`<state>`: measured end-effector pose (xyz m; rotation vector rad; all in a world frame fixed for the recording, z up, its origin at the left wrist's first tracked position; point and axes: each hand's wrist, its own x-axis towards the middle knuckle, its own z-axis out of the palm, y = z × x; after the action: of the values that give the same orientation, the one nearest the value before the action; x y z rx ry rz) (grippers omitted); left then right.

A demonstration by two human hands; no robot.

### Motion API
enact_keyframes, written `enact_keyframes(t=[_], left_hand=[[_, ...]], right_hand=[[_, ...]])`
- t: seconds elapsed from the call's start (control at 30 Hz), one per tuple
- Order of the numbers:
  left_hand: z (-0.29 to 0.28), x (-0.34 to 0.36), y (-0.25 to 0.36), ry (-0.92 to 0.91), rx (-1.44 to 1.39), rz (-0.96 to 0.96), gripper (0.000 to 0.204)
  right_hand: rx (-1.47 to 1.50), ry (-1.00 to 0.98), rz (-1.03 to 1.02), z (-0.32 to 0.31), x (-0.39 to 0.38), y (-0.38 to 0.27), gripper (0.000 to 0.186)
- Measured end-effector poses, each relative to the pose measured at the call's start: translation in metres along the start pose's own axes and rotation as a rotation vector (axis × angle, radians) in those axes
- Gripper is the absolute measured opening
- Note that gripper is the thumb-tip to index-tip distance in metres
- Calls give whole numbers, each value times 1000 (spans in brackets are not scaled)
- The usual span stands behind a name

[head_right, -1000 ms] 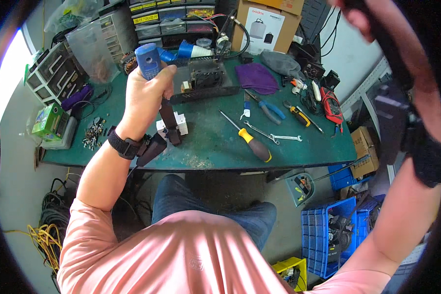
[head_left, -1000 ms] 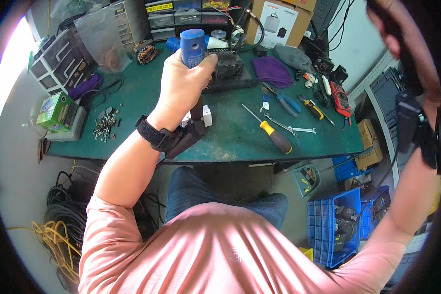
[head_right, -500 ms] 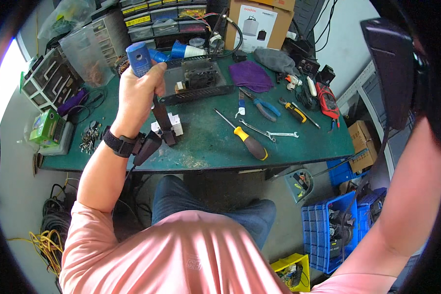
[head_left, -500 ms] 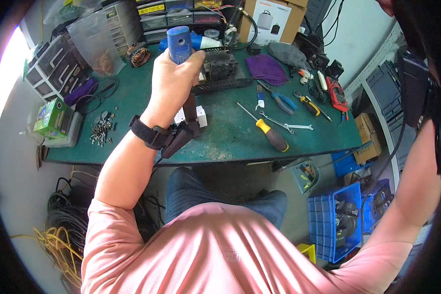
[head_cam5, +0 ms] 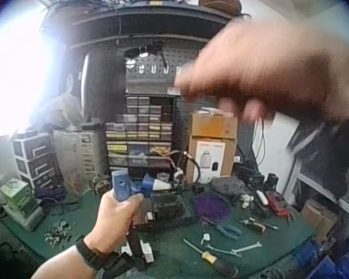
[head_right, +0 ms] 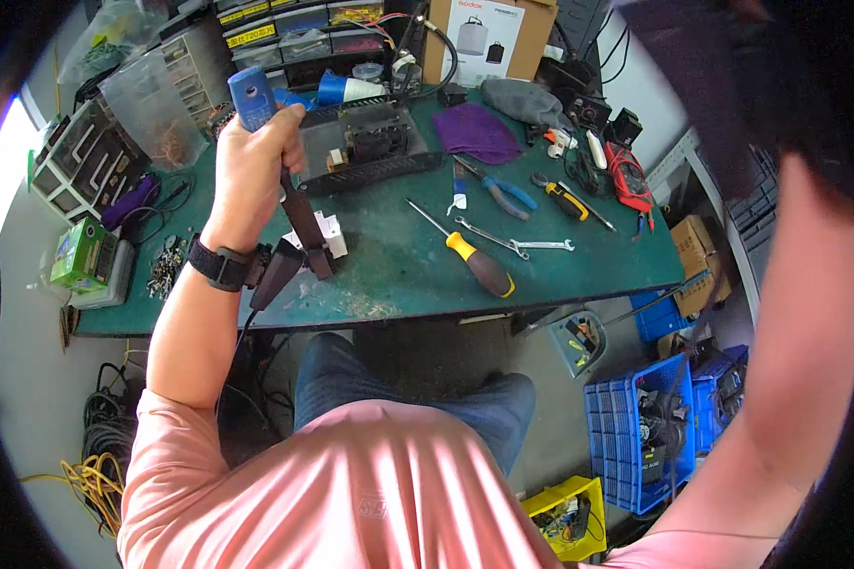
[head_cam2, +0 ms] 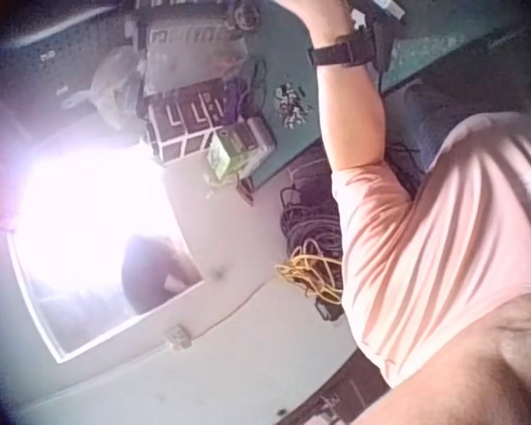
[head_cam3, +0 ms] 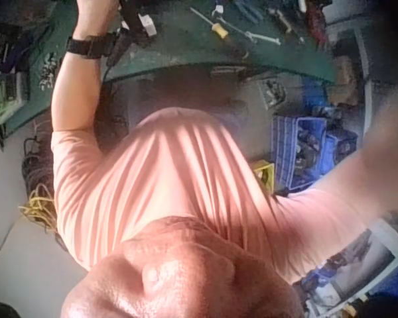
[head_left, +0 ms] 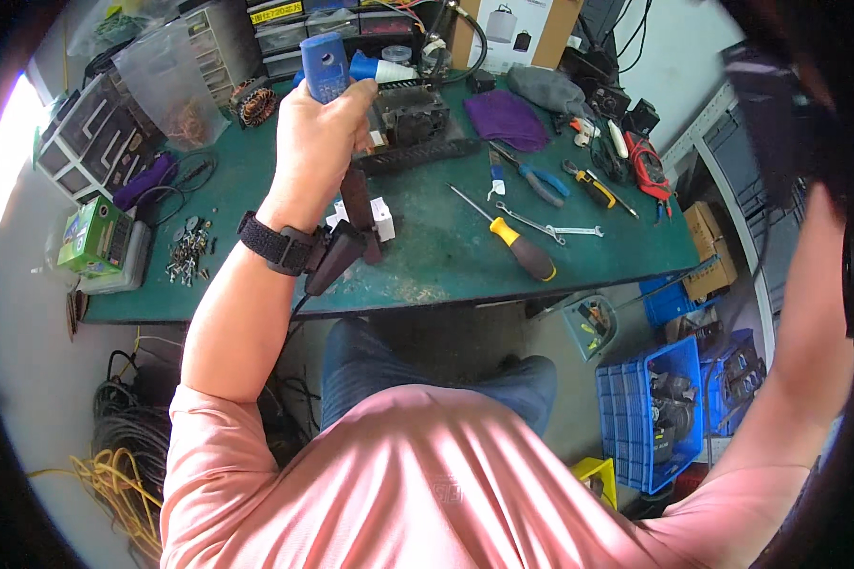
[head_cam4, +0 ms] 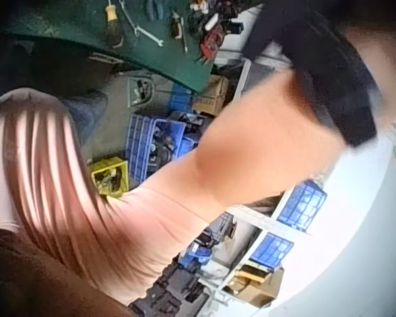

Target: The person holds a white electrical component and uses a yellow-handled screwdriver to adjust internal screws. They then use a blue chisel and a rubber mallet to tap the component, likely to separate or align internal parts. The person continues to manipulate the component by hand, inspecting the internal mechanism.

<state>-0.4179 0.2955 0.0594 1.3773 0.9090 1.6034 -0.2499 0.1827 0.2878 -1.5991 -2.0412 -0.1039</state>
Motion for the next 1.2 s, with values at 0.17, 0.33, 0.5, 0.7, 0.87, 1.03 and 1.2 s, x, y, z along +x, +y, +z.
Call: enact_keyframes(t=[0.17,0.33,0.5,0.7,0.87,1.03,1.2], left_hand=[[-3,-18,-30,71,138,-155,20],[4,-17,-33,31,46,-101,19],[-19,-15,-19,54,-19,-7,20],[-36,3,32,-75,-126,101,25],[-77,-9,59,-32,171,45,24],[-88,-17,50,-15,100,-95,20],[-102,-15,44,56,-77,-100,17]], right_hand=[[-151,-483,-36,20,16,12,37],[38,-198,-5,13,13,43,35],[129,-118,8,27,15,93,37],[81,-57,195,51,-18,178,43],[-284,14,151,116,-40,240,37],[-425,-10,353,181,-52,289,35],[-437,-81,373,227,-34,314,41]])
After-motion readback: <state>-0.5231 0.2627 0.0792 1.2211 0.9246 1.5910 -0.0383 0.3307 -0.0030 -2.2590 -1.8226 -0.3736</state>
